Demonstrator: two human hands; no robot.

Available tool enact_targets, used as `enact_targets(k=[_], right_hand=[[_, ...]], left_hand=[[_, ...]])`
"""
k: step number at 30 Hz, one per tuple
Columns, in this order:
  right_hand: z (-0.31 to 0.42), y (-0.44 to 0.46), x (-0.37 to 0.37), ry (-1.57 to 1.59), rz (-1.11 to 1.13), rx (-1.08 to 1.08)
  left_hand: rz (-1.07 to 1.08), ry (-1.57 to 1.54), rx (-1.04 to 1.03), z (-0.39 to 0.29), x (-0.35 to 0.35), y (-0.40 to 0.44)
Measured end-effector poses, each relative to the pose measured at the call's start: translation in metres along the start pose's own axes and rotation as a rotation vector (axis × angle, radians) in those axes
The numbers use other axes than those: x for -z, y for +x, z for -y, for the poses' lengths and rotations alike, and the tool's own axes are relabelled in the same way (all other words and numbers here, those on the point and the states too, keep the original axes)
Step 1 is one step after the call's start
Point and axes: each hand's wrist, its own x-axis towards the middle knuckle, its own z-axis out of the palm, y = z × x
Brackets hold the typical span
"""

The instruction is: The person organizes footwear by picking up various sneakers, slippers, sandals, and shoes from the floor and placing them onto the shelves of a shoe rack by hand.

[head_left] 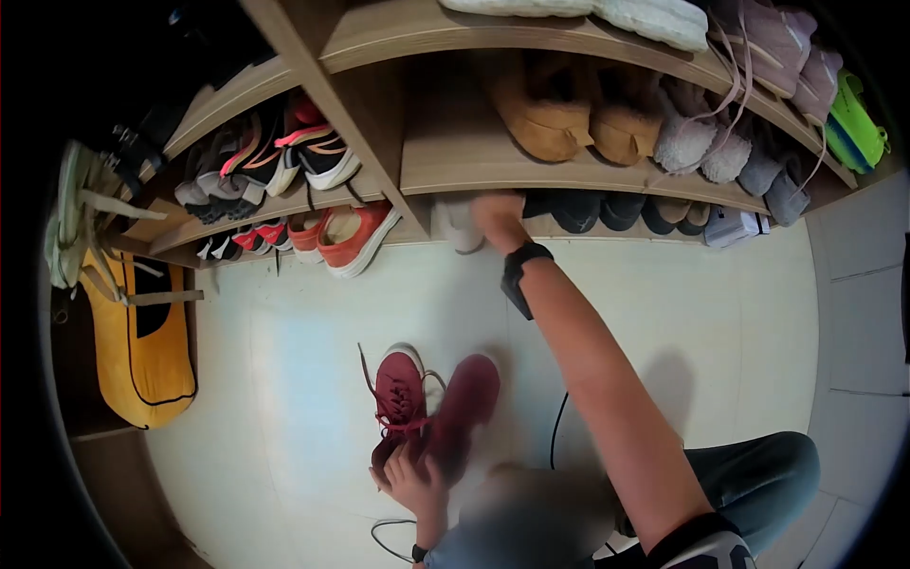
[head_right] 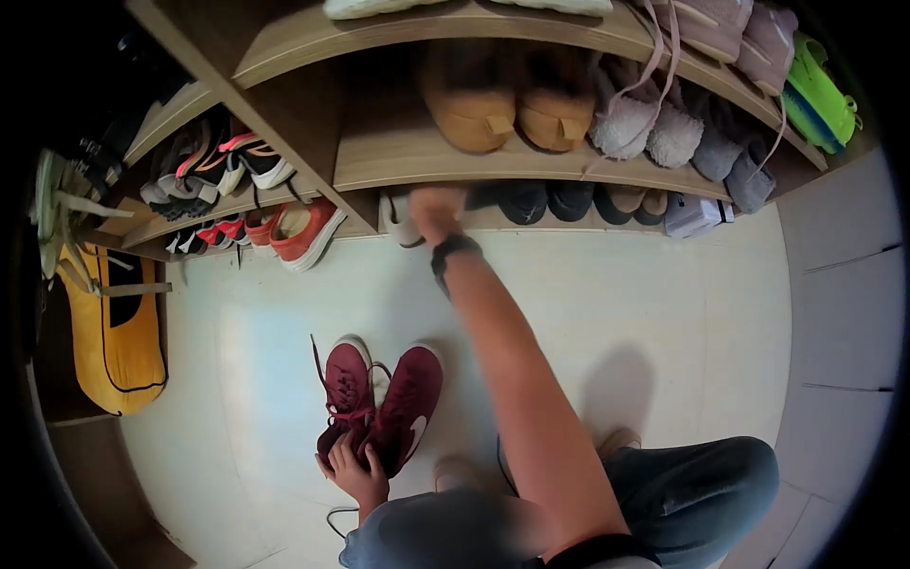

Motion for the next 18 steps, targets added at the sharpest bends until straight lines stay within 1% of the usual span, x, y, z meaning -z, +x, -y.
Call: enact_targets(k=[1, 2, 3, 4, 5, 6, 8, 9, 10, 12, 13, 14, 18], right_hand=[[-0.004, 0.009, -0.032, 0.111, -0.303, -0.011], [0.001, 0.003, -0.02, 0.116, -0.301, -0.031], [0.011, -0.005, 0.009, 0.181, -0.186, -0.054], [0.014, -0.006, 0.019, 0.246, -0.073, -0.074], [0.006, 0.004, -0.003, 0.372, -0.193, 0.072], [0.008, 0.002, 0.008, 0.372, -0.194, 0.058], [0.021, -0.008, 0.045, 0.353, -0.008, 0.046], [0.022, -0.008, 0.042, 0.668, 0.055, -0.058], [0.022, -0.005, 0.039, 0.67, 0.057, -0.066], [0.021, 0.001, 0.033, 0.966, -0.142, 0.282], [0.017, 0.005, 0.031, 0.966, -0.159, 0.337], [0.016, 0.004, 0.027, 0.916, -0.158, 0.344], [0.016, -0.001, 0.005, 0.527, -0.172, 0.308]], left_hand=[[-0.004, 0.013, -0.004, 0.0, 0.0, 0.0], [-0.009, 0.026, -0.012, 0.001, 0.0, 0.001], [-0.003, 0.036, -0.027, 0.002, -0.001, 0.001], [-0.005, 0.046, -0.033, 0.004, -0.002, 0.0], [-0.007, 0.055, -0.037, 0.004, -0.003, 0.0], [0.001, 0.058, -0.047, 0.002, -0.003, 0.001], [0.013, 0.067, -0.041, -0.002, 0.001, 0.003], [0.021, 0.072, -0.046, -0.003, 0.0, 0.003], [0.022, 0.076, -0.043, -0.002, 0.0, 0.003], [0.026, 0.084, -0.042, 0.0, -0.002, 0.003], [0.009, 0.083, -0.053, 0.001, -0.004, 0.003], [-0.002, 0.082, -0.062, 0.003, -0.004, 0.002], [0.018, 0.091, -0.066, 0.002, -0.003, 0.003]])
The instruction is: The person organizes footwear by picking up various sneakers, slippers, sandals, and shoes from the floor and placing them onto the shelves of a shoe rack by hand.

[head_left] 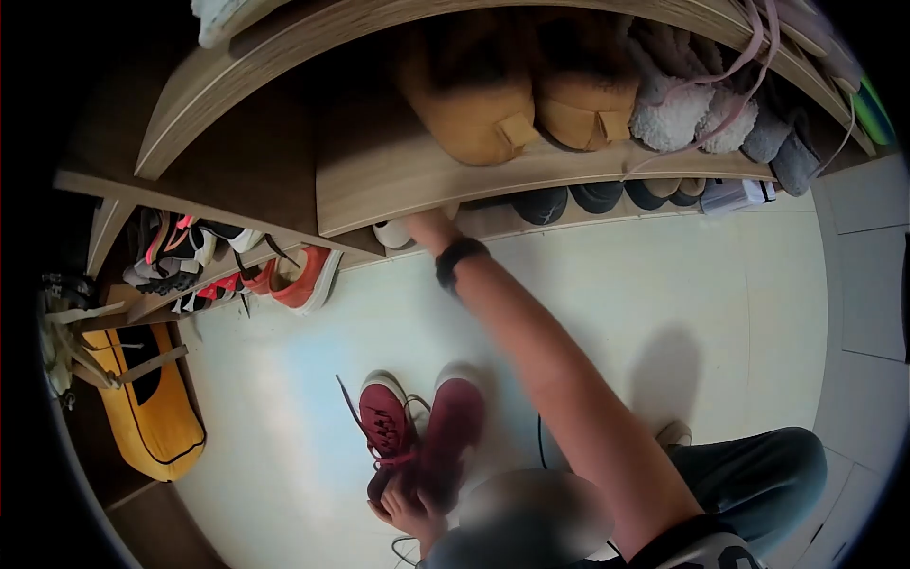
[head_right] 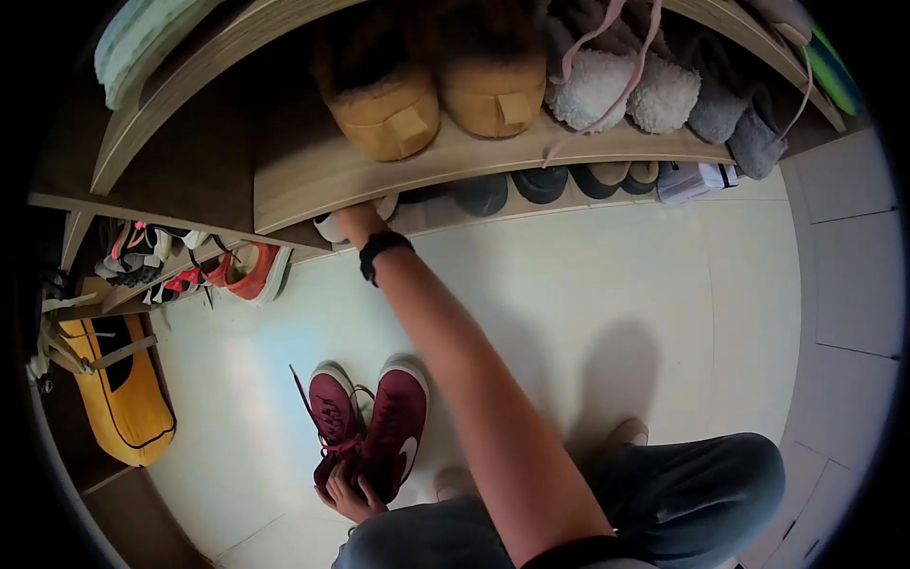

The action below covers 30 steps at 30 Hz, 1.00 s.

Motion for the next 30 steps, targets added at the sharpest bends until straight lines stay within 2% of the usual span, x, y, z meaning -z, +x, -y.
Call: enact_targets(k=[3, 8, 12, 14, 16, 17, 19, 23, 29, 30], right_hand=[[-0.003, 0.001, -0.013, -0.165, 0.003, 0.021], [-0.004, -0.004, -0.007, -0.249, -0.027, 0.069], [0.024, -0.043, 0.077, -0.152, -0.252, 0.124], [0.021, -0.071, 0.115, -0.061, -0.495, 0.091], [-0.004, -0.096, 0.135, -0.139, -0.515, -0.172], [-0.017, -0.102, 0.144, -0.136, -0.522, -0.174], [-0.035, -0.104, 0.157, -0.211, -0.395, -0.28], [-0.053, -0.092, 0.154, -0.278, -0.35, -0.225], [-0.066, -0.092, 0.155, -0.174, -0.333, -0.236], [-0.066, -0.094, 0.163, -0.112, -0.263, -0.323]], left_hand=[[-0.009, -0.025, -0.003, 0.001, 0.003, 0.0], [-0.013, 0.008, -0.019, 0.001, 0.001, 0.0], [-0.001, 0.005, 0.01, -0.003, 0.003, 0.001], [-0.006, 0.018, -0.016, 0.0, 0.002, 0.001], [-0.004, 0.0, -0.015, 0.001, 0.002, 0.0], [-0.009, -0.012, -0.01, 0.001, 0.002, 0.0], [-0.008, -0.009, -0.01, -0.001, 0.003, 0.001], [0.0, -0.027, -0.002, -0.001, 0.003, 0.001], [-0.037, -0.015, -0.046, -0.003, 0.004, 0.002], [-0.04, -0.014, -0.046, -0.003, 0.004, 0.002]])
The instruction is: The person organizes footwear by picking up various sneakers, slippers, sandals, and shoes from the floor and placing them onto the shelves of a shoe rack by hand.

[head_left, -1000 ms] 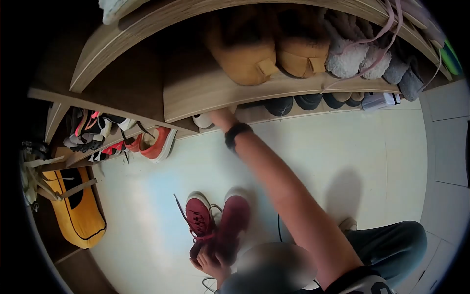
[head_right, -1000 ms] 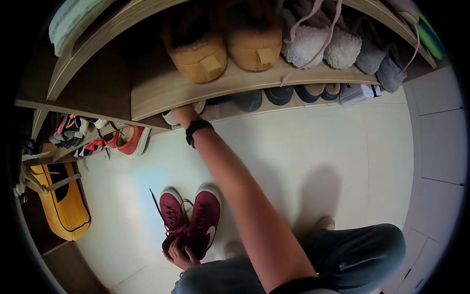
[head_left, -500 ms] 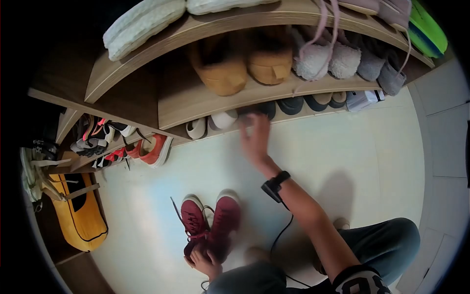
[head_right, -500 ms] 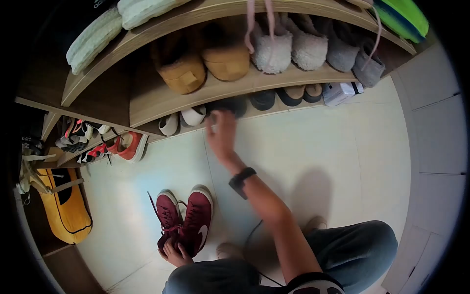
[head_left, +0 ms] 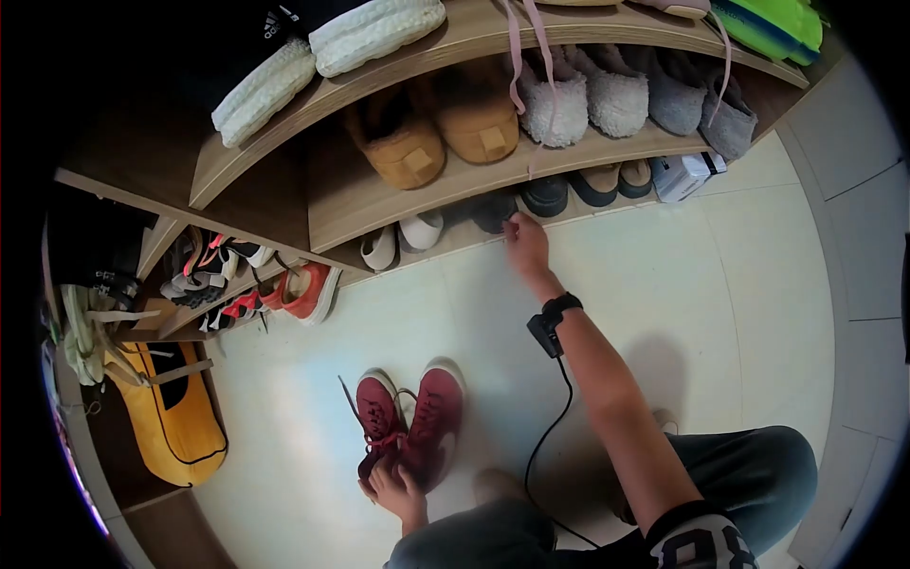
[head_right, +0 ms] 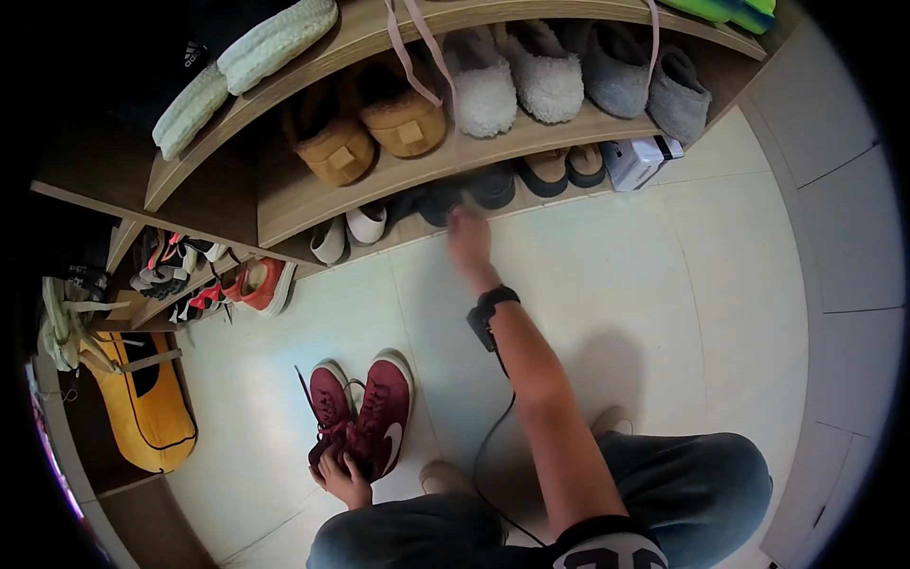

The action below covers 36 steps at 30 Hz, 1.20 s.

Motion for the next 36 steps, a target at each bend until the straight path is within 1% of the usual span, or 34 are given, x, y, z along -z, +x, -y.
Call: enact_targets(k=[1, 2, 4, 5, 7, 8, 10, 11, 13, 14, 16, 17, 19, 20, 21, 22, 24, 25, 27, 28, 31, 32, 34, 35, 36], right_hand=[[-0.001, 0.0, 0.008, 0.038, 0.083, -0.087], [-0.003, 0.0, 0.014, 0.04, 0.083, -0.084], [-0.009, -0.003, 0.026, 0.023, 0.275, -0.075], [-0.017, -0.007, 0.031, 0.021, 0.274, -0.073], [-0.037, -0.023, 0.035, -0.325, 0.858, 0.199], [-0.046, -0.033, 0.036, -0.333, 0.855, 0.192], [-0.048, -0.051, 0.048, -0.406, 1.029, 0.339], [-0.051, -0.059, 0.056, -0.411, 1.032, 0.332], [-0.012, -0.061, 0.097, -0.375, 1.073, 0.349], [-0.004, -0.059, 0.11, -0.377, 1.081, 0.348], [0.005, -0.054, 0.137, -0.67, 1.363, 0.513], [0.01, -0.049, 0.151, -0.675, 1.363, 0.508], [0.014, -0.039, 0.18, -0.786, 1.412, 0.5], [0.014, -0.034, 0.192, -0.796, 1.411, 0.489], [0.013, -0.028, 0.205, -0.824, 1.379, 0.449], [0.009, -0.024, 0.216, -0.849, 1.344, 0.413], [-0.004, -0.018, 0.237, -0.883, 1.299, 0.391], [-0.012, -0.017, 0.246, -0.908, 1.26, 0.377], [-0.032, -0.019, 0.262, -0.919, 1.224, 0.341], [-0.042, -0.021, 0.27, -0.929, 1.193, 0.31], [-0.069, -0.03, 0.279, -0.966, 1.188, 0.344], [-0.07, -0.034, 0.279, -0.946, 1.22, 0.374], [-0.058, -0.041, 0.281, -0.896, 1.199, 0.335], [-0.05, -0.044, 0.279, -0.886, 1.216, 0.358], [-0.042, -0.047, 0.278, -0.816, 1.208, 0.348]], left_hand=[[0.004, -0.004, -0.001, 0.0, 0.0, 0.0], [0.007, -0.008, -0.001, 0.0, -0.001, 0.0], [0.0, -0.011, 0.005, 0.001, -0.002, 0.0], [-0.002, -0.012, 0.008, 0.002, -0.003, -0.001], [0.005, 0.006, 0.017, 0.005, -0.006, 0.0], [0.013, 0.025, 0.024, 0.006, -0.008, 0.0], [0.016, 0.011, 0.016, 0.003, -0.008, 0.004], [0.011, 0.008, 0.014, 0.002, -0.007, 0.006], [0.031, 0.011, 0.008, -0.001, -0.005, 0.009], [0.047, 0.015, 0.003, -0.003, -0.003, 0.009], [0.067, 0.003, 0.002, -0.006, -0.003, 0.011], [0.069, 0.014, -0.024, -0.005, -0.005, 0.014], [0.079, 0.013, -0.057, -0.008, -0.007, 0.019], [0.089, 0.018, -0.107, -0.01, -0.007, 0.022], [0.098, 0.022, -0.157, -0.014, -0.005, 0.025], [0.1, 0.013, -0.164, -0.019, -0.004, 0.028], [0.161, -0.014, -0.243, -0.029, -0.002, 0.035], [0.16, -0.016, -0.247, -0.033, -0.003, 0.038], [0.212, -0.042, -0.366, -0.043, -0.005, 0.046], [0.213, -0.039, -0.363, -0.049, -0.008, 0.05], [0.301, -0.084, -0.591, -0.071, -0.009, 0.063], [0.337, -0.106, -0.657, -0.081, -0.009, 0.069], [0.452, -0.161, -0.799, -0.095, -0.012, 0.076], [0.454, -0.152, -0.773, -0.101, -0.014, 0.08], [0.449, -0.17, -0.874, -0.107, -0.017, 0.083]])
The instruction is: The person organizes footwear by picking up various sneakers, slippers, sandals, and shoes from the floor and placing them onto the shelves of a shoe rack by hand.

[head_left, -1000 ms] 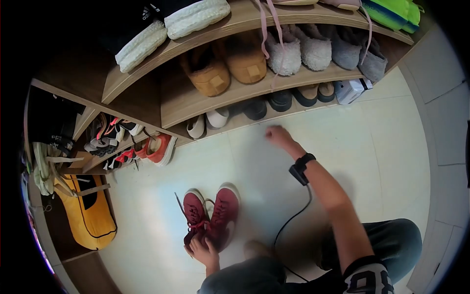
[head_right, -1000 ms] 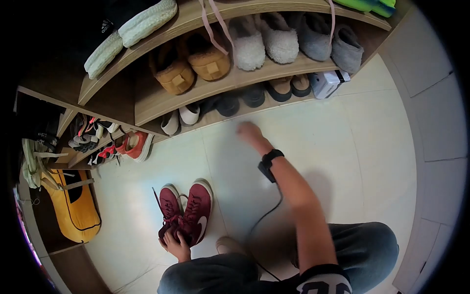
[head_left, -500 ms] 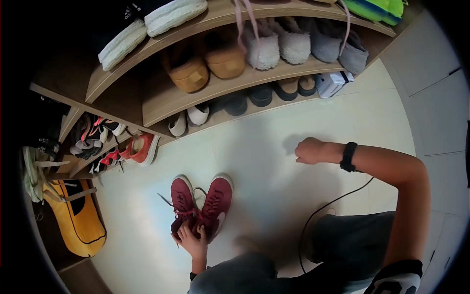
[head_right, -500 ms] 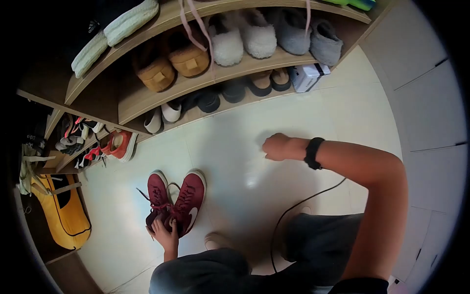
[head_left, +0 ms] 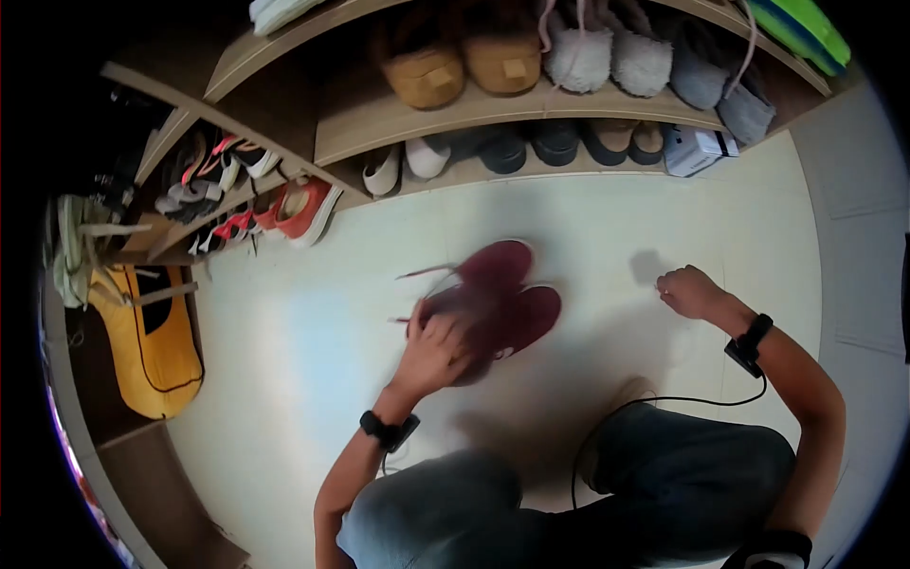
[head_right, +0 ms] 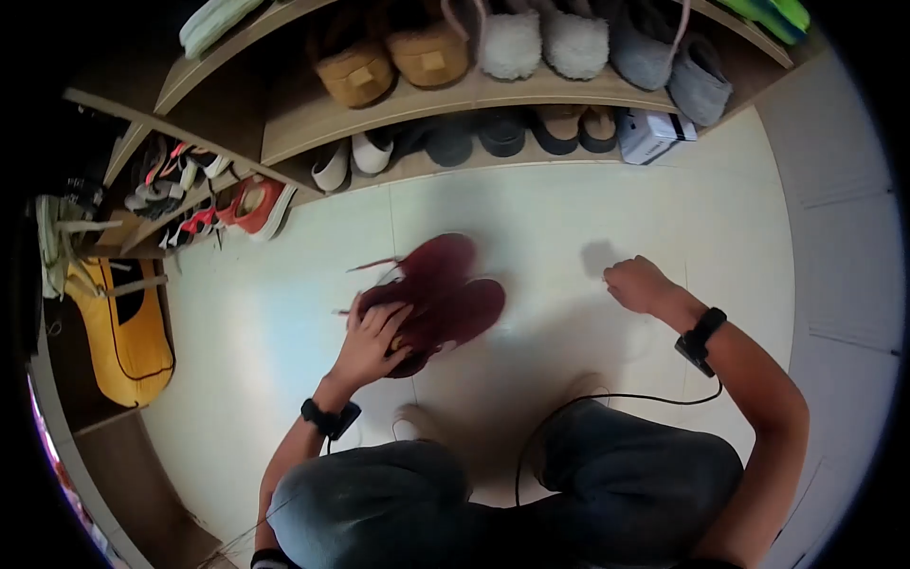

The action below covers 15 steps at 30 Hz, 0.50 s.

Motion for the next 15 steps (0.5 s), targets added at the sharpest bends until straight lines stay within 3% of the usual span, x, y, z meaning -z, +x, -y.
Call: enact_targets(k=[2, 4, 8, 11, 13, 15], right_hand=[[0.009, 0.001, 0.003, 0.056, -0.021, 0.023], [0.017, 0.002, 0.003, 0.122, -0.121, 0.116], [0.027, 0.006, 0.004, 0.117, -0.118, 0.159], [0.027, 0.009, 0.0, 0.081, -0.079, 0.16], [0.026, 0.012, -0.006, 0.062, -0.089, 0.179], [0.025, 0.018, -0.011, 0.031, -0.116, 0.21]], left_hand=[[0.0, 0.003, -0.098, -0.005, 0.001, 0.006], [-0.01, -0.084, 0.037, -0.014, 0.011, 0.008], [0.037, -0.057, 0.075, -0.017, 0.011, -0.006], [0.044, 0.014, 0.155, -0.016, -0.003, -0.005], [0.116, 0.234, 0.236, -0.018, -0.017, 0.006], [-0.043, 0.19, 0.174, -0.011, -0.025, 0.011]])
